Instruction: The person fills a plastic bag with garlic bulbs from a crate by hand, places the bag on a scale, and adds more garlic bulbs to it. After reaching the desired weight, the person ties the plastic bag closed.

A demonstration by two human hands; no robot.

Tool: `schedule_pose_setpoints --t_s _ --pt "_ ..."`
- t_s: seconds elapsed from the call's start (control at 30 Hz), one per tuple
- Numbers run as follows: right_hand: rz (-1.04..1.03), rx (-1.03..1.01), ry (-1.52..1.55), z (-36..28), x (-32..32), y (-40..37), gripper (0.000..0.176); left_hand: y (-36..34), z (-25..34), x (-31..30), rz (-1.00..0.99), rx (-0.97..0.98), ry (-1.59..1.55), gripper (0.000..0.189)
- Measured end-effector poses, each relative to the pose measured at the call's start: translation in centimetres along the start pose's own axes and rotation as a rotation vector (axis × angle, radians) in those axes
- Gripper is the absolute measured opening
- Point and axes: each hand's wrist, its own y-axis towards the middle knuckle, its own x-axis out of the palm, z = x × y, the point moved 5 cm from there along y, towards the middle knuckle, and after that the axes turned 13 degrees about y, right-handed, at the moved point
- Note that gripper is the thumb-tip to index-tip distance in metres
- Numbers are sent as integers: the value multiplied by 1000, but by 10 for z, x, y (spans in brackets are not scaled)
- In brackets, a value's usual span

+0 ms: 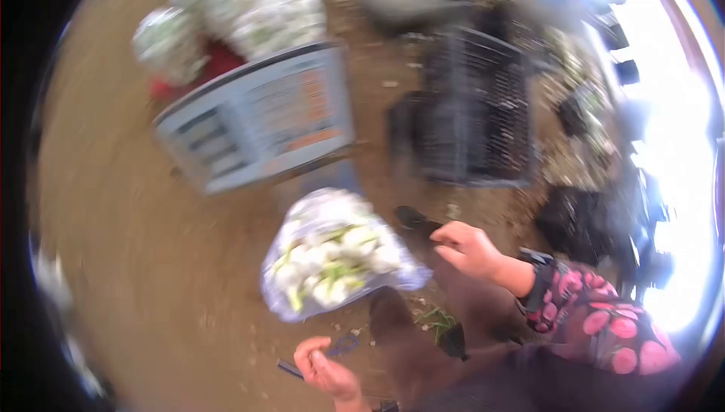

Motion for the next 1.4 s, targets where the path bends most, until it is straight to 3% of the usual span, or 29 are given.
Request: schedule_pose_setpoints --t_s 0.1,0.23,0.37,0.5,0.63,0.8,0.93,1.07,1.2,1.23,1.27,1.4 --pt "110 156 42 39 -55 -33 22 -20 2 65 -298 -97 -21 24" --pt "157 188 -20 90 -69 -67 22 -46 -31 80 -489 -207 50 22" --pt "213 218 61 140 -165 -72 22 -63 16 161 -679 -327 227 21" --pt "297 186 117 199 -288 -74 23 -90 74 281 -871 -406 409 20" --pt "527 235 67 269 -424 -87 23 -131 133 397 -1032 -506 589 19" --pt "690 501 57 365 -550 -104 33 -146 183 506 -1103 -457 676 18" --pt "733 572 -33 402 -626 -118 41 -122 221 568 -1142 -379 712 16" --pt "1012 553 -102 425 -703 -135 47 -101 248 627 -1190 -313 737 15" --pt "1211 679 -122 488 -783 -139 50 -103 257 696 -1205 -319 775 14" --pt "1173 784 -91 499 -808 -133 56 -103 257 717 -1210 -320 787 14" --pt "1197 761 -140 519 -836 -123 60 -105 255 743 -1212 -322 794 14" --pt "1286 661 -55 623 -961 -67 81 -102 223 839 -1211 -592 804 23"
